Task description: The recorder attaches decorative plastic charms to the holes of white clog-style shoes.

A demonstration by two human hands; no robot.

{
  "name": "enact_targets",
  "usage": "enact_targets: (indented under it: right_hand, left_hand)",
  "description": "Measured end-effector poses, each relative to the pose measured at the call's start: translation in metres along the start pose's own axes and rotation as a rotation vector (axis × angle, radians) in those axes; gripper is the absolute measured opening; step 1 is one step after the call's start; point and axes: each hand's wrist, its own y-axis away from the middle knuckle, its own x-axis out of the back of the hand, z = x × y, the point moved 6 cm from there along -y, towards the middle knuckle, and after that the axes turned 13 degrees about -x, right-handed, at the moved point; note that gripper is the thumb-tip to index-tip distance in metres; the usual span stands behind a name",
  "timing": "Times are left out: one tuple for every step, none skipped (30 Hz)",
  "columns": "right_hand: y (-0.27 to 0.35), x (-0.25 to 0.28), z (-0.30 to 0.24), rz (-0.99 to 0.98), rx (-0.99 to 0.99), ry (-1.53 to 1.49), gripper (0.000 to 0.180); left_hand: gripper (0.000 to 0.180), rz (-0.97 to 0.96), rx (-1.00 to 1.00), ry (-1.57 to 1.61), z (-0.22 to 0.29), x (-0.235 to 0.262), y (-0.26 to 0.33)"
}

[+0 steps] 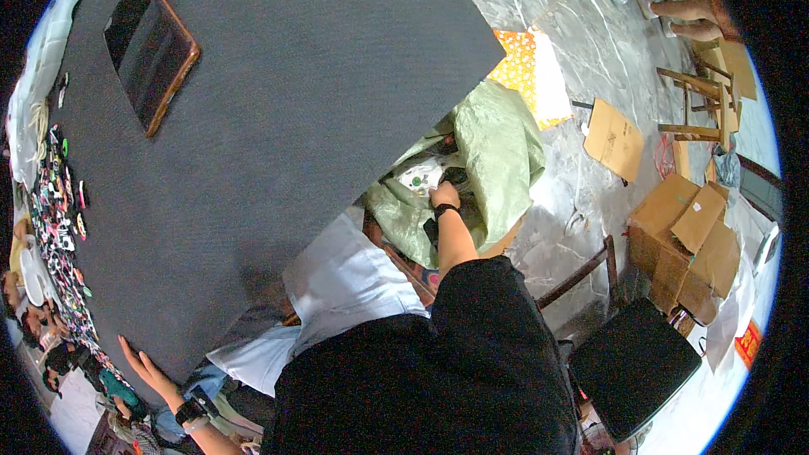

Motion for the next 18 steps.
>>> enact_targets:
  right_hand:
    - [0.037,-0.021,-0.031,-0.064,-0.031,0.028,0.042]
    - [0.054,-0.011,-0.043,-0.076,-0.025,0.025,0.042]
    - [0.069,-0.001,-0.053,-0.11,-0.034,0.071,0.04]
    - [0.076,0.01,-0.055,-0.128,-0.048,0.12,0.039]
    - [0.085,0.023,-0.059,-0.207,0.053,0.132,0.041]
    - [0.081,0.044,-0.047,-0.215,0.109,0.1,0.044]
    - [0.075,0.062,-0.03,-0.221,0.163,0.072,0.046]
    - [0.075,0.081,-0.016,-0.111,0.217,-0.055,0.028]
    - [0.076,0.093,-0.01,-0.161,0.231,-0.132,0.027]
    - [0.085,0.104,-0.018,-0.194,0.27,-0.126,0.025]
    - [0.097,0.117,-0.027,-0.229,0.306,-0.122,0.024]
    - [0.109,0.133,-0.028,-0.254,0.286,-0.223,0.021]
    - [0.12,0.153,-0.027,-0.274,0.266,-0.324,0.019]
    - [0.146,0.172,-0.042,-0.341,0.245,-0.417,0.014]
    - [0.166,0.196,-0.049,-0.317,0.252,-0.413,0.014]
    - [0.183,0.217,-0.054,-0.377,0.248,-0.529,0.014]
    - [0.204,0.236,-0.064,-0.443,0.247,-0.645,0.015]
    - [0.234,0.258,-0.079,-0.444,0.231,-0.736,0.011]
  left_hand:
    - [0.053,-0.006,-0.014,-0.077,0.002,0.018,-0.002]
    - [0.053,-0.004,-0.014,-0.091,0.004,0.022,-0.002]
    - [0.053,-0.001,-0.008,-0.09,0.004,0.026,0.0]
    - [0.053,0.002,-0.002,-0.073,0.003,0.024,0.001]
    - [0.053,0.009,-0.002,-0.066,0.001,0.025,0.002]
    - [0.053,0.008,-0.015,-0.05,0.0,0.019,0.002]
    - [0.053,0.004,-0.026,-0.032,-0.002,0.011,0.003]
    - [0.053,0.009,-0.022,-0.009,-0.003,0.007,0.004]
    - [0.052,0.01,-0.03,-0.025,-0.001,0.007,0.004]
    - [0.052,0.015,-0.036,-0.055,0.0,0.013,0.006]
    - [0.052,0.025,-0.031,-0.061,-0.001,0.019,0.008]
    - [0.051,0.018,-0.047,-0.087,-0.002,0.019,0.009]
    - [0.051,0.013,-0.062,-0.108,-0.003,0.017,0.009]
    - [0.051,0.022,-0.058,-0.101,-0.003,0.018,0.01]
    - [0.051,0.019,-0.064,-0.098,-0.002,0.015,0.009]
    - [0.051,0.019,-0.069,-0.092,0.0,0.012,0.008]
    - [0.051,0.031,-0.066,-0.073,0.001,0.01,0.007]
    - [0.05,0.031,-0.075,-0.085,0.002,0.009,0.006]
